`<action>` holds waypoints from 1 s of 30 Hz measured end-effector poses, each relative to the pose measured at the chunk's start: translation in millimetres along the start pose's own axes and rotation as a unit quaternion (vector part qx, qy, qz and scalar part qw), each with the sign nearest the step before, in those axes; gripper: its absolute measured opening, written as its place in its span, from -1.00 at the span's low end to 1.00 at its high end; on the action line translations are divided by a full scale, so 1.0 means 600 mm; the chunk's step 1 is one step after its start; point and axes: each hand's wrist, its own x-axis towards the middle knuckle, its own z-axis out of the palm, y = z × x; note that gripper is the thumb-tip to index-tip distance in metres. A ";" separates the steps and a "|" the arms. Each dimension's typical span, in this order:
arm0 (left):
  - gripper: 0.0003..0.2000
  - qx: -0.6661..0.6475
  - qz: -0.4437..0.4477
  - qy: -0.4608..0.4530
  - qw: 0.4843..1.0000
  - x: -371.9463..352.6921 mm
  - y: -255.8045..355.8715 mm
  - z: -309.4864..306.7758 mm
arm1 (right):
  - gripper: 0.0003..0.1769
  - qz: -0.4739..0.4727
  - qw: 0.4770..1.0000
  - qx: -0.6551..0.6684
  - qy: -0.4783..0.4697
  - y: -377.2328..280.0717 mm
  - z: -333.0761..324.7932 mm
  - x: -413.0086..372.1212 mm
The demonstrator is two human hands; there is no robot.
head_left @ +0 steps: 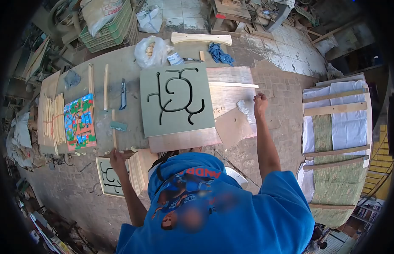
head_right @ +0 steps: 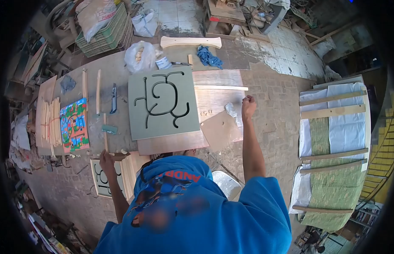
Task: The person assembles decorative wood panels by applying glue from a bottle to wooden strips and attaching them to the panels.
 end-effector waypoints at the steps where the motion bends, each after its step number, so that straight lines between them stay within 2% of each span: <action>1: -0.60 0.009 -0.025 0.006 1.000 -0.022 0.007 -0.013 | -0.59 -0.005 0.997 -0.072 0.002 0.022 -0.009 0.033; 2: -0.60 0.013 -0.023 0.006 1.000 -0.042 -0.001 -0.023 | -0.55 -0.009 0.990 -0.144 0.002 0.043 -0.014 0.058; 6: -0.58 0.023 -0.101 0.013 0.995 -0.102 -0.041 -0.049 | -0.50 0.021 0.992 -0.119 -0.020 0.089 -0.012 0.126; 8: -0.61 -0.005 -0.145 0.024 0.989 -0.131 -0.063 -0.052 | -0.53 0.067 0.990 -0.106 -0.062 0.095 -0.008 0.136; 11: -0.63 -0.028 -0.173 0.022 0.984 -0.170 -0.074 -0.045 | -0.57 0.055 0.991 -0.089 -0.087 0.136 0.003 0.159; 15: -0.63 -0.046 -0.214 0.039 0.975 -0.211 -0.066 -0.021 | -0.71 0.024 0.993 -0.100 -0.062 0.107 0.010 0.135; 18: -0.63 -0.054 -0.221 0.034 0.973 -0.229 -0.069 -0.010 | -0.77 0.014 0.998 -0.039 -0.049 0.088 0.005 0.117; 20: -0.63 -0.062 -0.224 0.032 0.972 -0.234 -0.070 -0.006 | -0.74 0.054 0.994 0.086 -0.026 0.081 0.005 0.113; 24: -0.66 -0.078 -0.219 0.038 0.972 -0.238 -0.051 0.000 | -0.71 0.094 0.979 0.183 0.001 0.039 0.010 0.102; 26: -0.66 -0.087 -0.213 0.040 0.972 -0.240 -0.035 -0.001 | -0.69 0.158 0.946 0.284 -0.001 -0.003 0.008 0.090; 27: -0.67 -0.098 -0.210 0.043 0.972 -0.238 -0.027 -0.001 | -0.69 0.156 0.945 0.286 -0.001 -0.007 0.009 0.090; 29: -0.67 -0.111 -0.205 0.048 0.971 -0.235 -0.012 -0.001 | -0.67 0.176 0.888 0.424 -0.019 -0.016 0.012 0.088; 30: -0.67 -0.125 -0.200 0.050 0.971 -0.232 -0.007 -0.001 | -0.67 0.175 0.887 0.427 -0.021 -0.023 0.017 0.087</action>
